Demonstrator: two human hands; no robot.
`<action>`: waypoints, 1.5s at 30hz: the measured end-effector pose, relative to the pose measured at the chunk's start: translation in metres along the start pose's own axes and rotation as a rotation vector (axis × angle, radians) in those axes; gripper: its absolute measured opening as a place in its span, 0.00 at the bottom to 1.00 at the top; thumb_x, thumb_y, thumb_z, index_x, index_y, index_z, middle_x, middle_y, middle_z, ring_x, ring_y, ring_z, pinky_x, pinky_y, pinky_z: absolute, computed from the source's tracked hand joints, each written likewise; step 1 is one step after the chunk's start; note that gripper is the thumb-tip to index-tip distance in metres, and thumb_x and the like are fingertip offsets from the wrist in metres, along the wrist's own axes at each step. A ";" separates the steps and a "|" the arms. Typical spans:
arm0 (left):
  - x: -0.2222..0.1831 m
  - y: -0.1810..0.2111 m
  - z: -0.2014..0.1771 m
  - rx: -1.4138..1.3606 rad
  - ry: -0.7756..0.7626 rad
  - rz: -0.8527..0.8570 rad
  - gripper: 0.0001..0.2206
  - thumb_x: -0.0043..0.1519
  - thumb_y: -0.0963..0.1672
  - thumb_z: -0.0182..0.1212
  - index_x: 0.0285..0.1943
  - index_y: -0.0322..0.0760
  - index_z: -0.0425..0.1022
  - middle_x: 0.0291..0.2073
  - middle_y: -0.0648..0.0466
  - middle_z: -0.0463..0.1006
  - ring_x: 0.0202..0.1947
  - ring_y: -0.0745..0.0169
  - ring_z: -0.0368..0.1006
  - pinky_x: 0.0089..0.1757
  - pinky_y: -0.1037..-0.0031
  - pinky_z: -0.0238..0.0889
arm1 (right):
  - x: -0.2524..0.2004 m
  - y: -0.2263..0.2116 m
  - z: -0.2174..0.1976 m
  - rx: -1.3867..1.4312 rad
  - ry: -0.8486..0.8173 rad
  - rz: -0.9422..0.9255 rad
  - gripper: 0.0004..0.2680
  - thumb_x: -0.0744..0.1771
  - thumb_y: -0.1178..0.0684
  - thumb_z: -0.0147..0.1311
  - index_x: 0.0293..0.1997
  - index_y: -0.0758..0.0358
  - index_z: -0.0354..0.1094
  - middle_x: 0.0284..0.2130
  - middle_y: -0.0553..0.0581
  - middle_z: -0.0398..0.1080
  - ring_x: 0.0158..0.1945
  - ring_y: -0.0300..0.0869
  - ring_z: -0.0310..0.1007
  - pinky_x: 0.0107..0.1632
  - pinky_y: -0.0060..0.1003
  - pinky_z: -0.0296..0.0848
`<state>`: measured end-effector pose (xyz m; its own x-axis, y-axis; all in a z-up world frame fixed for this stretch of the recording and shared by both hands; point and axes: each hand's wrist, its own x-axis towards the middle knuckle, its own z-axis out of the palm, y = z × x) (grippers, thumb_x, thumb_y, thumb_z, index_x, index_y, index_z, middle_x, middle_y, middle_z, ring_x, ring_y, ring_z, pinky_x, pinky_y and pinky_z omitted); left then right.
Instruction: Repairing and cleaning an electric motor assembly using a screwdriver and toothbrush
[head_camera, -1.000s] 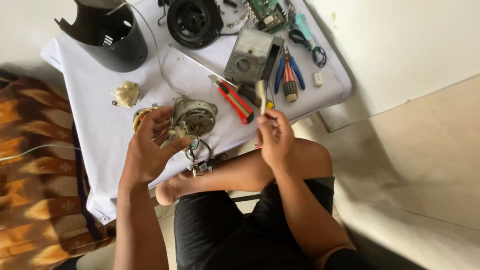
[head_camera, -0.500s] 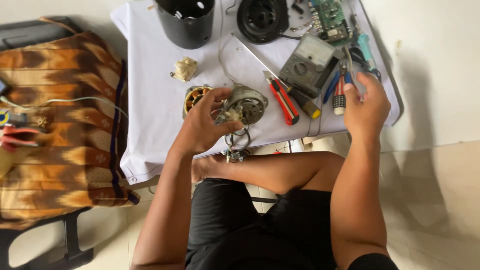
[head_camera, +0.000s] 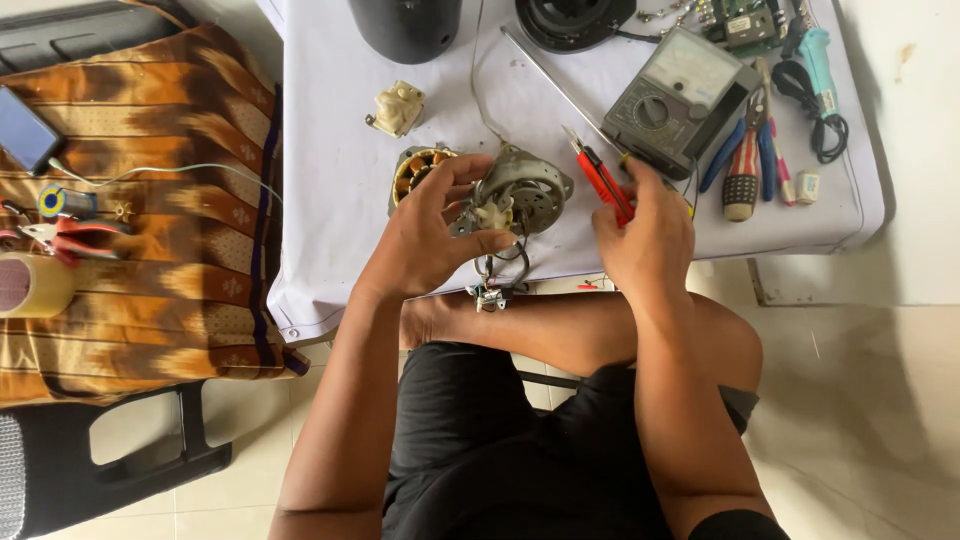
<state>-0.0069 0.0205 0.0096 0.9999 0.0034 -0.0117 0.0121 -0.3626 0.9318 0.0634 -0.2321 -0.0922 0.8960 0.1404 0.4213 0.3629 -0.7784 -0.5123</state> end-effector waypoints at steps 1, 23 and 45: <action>-0.001 0.000 0.000 0.004 0.001 0.006 0.36 0.52 0.45 0.80 0.69 0.36 0.66 0.60 0.35 0.74 0.62 0.25 0.68 0.58 0.41 0.62 | 0.001 0.000 -0.003 0.138 0.033 0.038 0.19 0.63 0.58 0.57 0.61 0.70 0.68 0.37 0.70 0.76 0.44 0.66 0.73 0.48 0.57 0.72; -0.003 -0.009 0.029 0.338 0.157 0.207 0.33 0.57 0.47 0.74 0.71 0.41 0.62 0.62 0.48 0.75 0.63 0.52 0.73 0.58 0.62 0.69 | -0.021 0.009 -0.026 1.137 -0.205 0.184 0.09 0.74 0.53 0.44 0.58 0.64 0.55 0.42 0.68 0.70 0.33 0.48 0.74 0.29 0.37 0.77; 0.015 0.009 0.009 0.403 0.205 0.271 0.21 0.59 0.52 0.68 0.61 0.51 0.74 0.46 0.53 0.85 0.41 0.46 0.81 0.42 0.56 0.72 | -0.030 0.016 -0.002 0.901 -0.170 -0.042 0.08 0.72 0.59 0.50 0.54 0.75 0.63 0.39 0.70 0.72 0.32 0.48 0.76 0.37 0.38 0.77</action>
<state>0.0087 0.0093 0.0147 0.9472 0.0275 0.3195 -0.2081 -0.7055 0.6775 0.0413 -0.2496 -0.1117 0.8771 0.3013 0.3741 0.3951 -0.0095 -0.9186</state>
